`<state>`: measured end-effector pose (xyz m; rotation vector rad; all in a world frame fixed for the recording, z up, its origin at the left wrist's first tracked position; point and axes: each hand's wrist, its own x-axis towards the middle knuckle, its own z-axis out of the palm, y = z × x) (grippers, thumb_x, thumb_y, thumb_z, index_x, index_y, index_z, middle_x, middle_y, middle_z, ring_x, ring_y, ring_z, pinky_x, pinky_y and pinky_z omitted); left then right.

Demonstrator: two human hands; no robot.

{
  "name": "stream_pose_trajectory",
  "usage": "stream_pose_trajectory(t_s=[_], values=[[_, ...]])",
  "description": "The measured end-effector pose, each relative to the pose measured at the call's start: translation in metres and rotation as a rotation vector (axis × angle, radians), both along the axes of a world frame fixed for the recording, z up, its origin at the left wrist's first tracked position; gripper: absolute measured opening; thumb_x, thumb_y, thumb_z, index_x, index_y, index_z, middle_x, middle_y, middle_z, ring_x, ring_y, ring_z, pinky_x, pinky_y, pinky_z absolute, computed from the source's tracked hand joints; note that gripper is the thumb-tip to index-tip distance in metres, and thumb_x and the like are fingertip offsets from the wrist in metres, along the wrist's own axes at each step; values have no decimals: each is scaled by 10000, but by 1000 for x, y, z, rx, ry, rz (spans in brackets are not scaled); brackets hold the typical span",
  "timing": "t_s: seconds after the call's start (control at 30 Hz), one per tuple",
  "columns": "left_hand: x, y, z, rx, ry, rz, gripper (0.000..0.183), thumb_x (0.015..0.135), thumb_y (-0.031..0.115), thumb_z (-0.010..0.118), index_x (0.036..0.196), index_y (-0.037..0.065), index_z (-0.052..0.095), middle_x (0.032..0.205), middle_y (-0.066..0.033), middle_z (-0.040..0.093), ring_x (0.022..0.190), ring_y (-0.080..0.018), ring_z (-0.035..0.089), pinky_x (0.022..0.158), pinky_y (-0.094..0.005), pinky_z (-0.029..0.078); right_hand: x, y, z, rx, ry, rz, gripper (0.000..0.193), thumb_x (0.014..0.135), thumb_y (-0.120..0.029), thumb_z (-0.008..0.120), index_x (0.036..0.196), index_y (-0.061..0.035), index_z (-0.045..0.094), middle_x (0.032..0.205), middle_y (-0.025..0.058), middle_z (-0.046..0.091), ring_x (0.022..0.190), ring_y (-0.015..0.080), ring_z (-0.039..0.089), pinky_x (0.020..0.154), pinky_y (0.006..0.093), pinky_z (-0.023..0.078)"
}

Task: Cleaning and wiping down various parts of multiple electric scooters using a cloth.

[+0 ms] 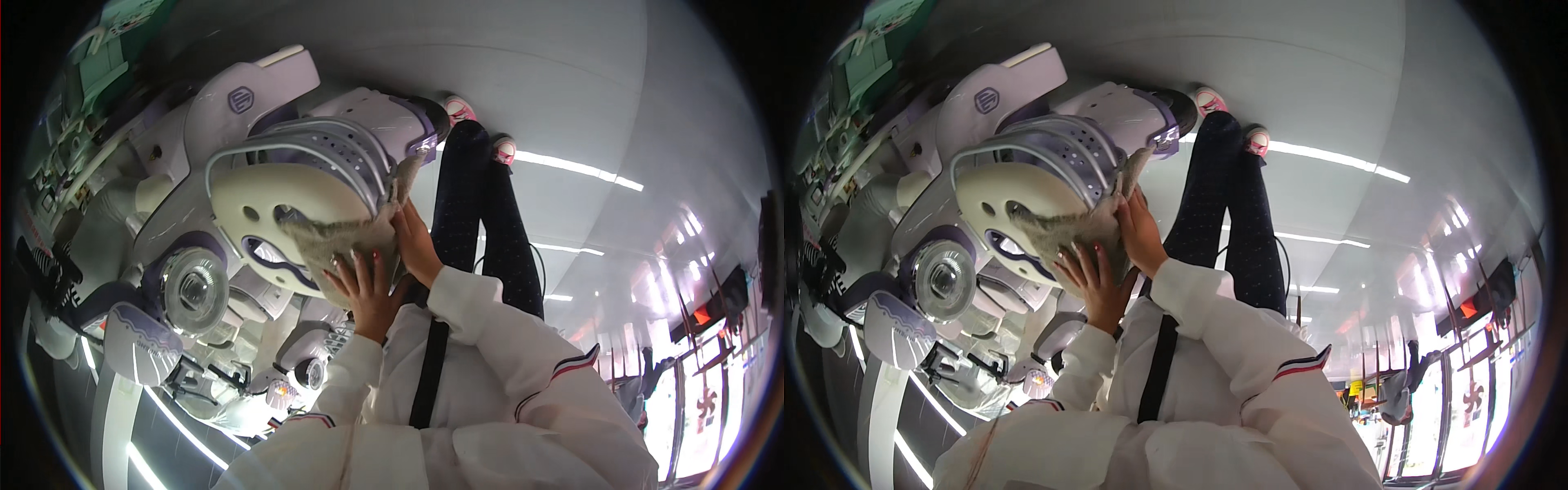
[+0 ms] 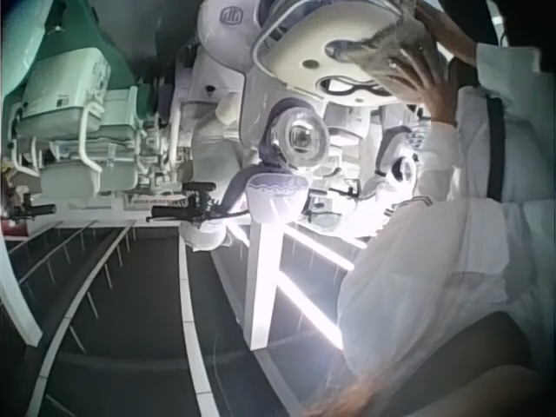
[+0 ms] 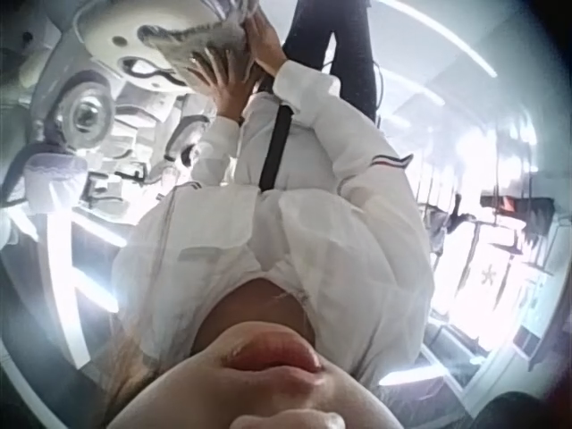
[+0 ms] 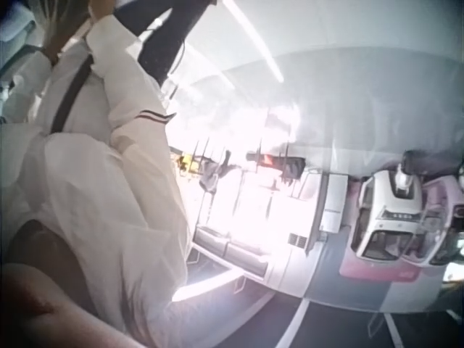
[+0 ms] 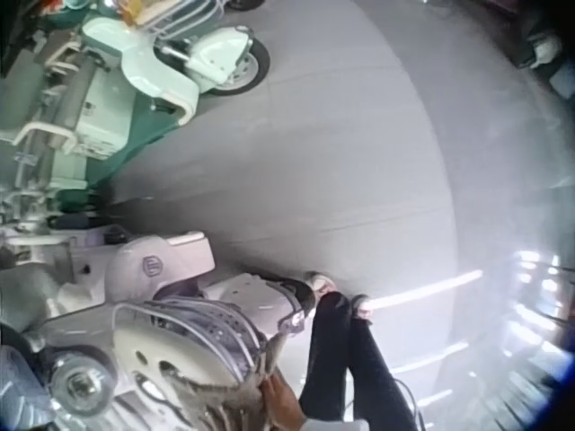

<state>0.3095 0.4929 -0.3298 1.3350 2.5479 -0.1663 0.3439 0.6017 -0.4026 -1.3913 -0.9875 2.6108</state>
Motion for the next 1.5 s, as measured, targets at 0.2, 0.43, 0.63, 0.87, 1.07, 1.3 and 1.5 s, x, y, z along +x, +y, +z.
stream_pose_trajectory(t_s=[0.2,0.43,0.63,0.87,1.07,1.3,1.5], values=[[-22,-2,2,6,-34,-107,731,868,476,497,1415,55,255,1461,-232,189,1331,-519,99,1023,-699,65,-14,29,55,569,97,97,466,940,-286,418,1327,-25,422,1437,195,290,1330,350,276,1073,475,226],[-43,39,-3,110,-55,310,769,877,525,411,1421,15,224,1458,-231,219,1354,-469,124,1070,-615,29,-82,75,55,1316,212,619,525,848,-329,511,1300,-64,481,1451,119,302,1367,325,210,1080,530,192],[17,0,-7,94,-32,443,760,829,496,507,1405,62,268,1434,-225,245,1349,-468,134,1045,-664,42,-55,35,67,1511,376,957,498,830,-320,531,1280,-108,511,1422,56,372,1353,198,270,1117,423,146],[-29,30,1,176,-90,611,728,779,582,539,1307,91,434,1372,-175,355,1322,-484,189,1006,-721,43,-109,64,67,1533,578,1078,502,845,-310,496,1317,-143,449,1184,48,545,1190,159,445,1071,349,217],[35,33,-5,50,-34,600,739,747,402,615,1376,118,350,1444,-183,255,1334,-497,142,1000,-727,38,-47,71,60,1545,563,1287,493,903,-389,431,1379,-268,394,1458,-1,333,1358,170,264,1118,430,38],[26,46,-2,203,-56,875,722,777,562,524,1304,79,425,1358,-203,352,1306,-526,176,954,-760,52,-88,57,71,1577,663,1400,517,883,-386,491,1377,-258,403,1446,43,347,1330,203,314,1090,467,157],[27,51,-1,264,27,1107,700,803,587,488,1264,62,480,1372,-178,385,1318,-486,212,985,-726,55,-108,42,76,1612,819,1499,520,879,-400,490,1366,-236,410,1455,36,325,1352,191,276,1103,484,154]])
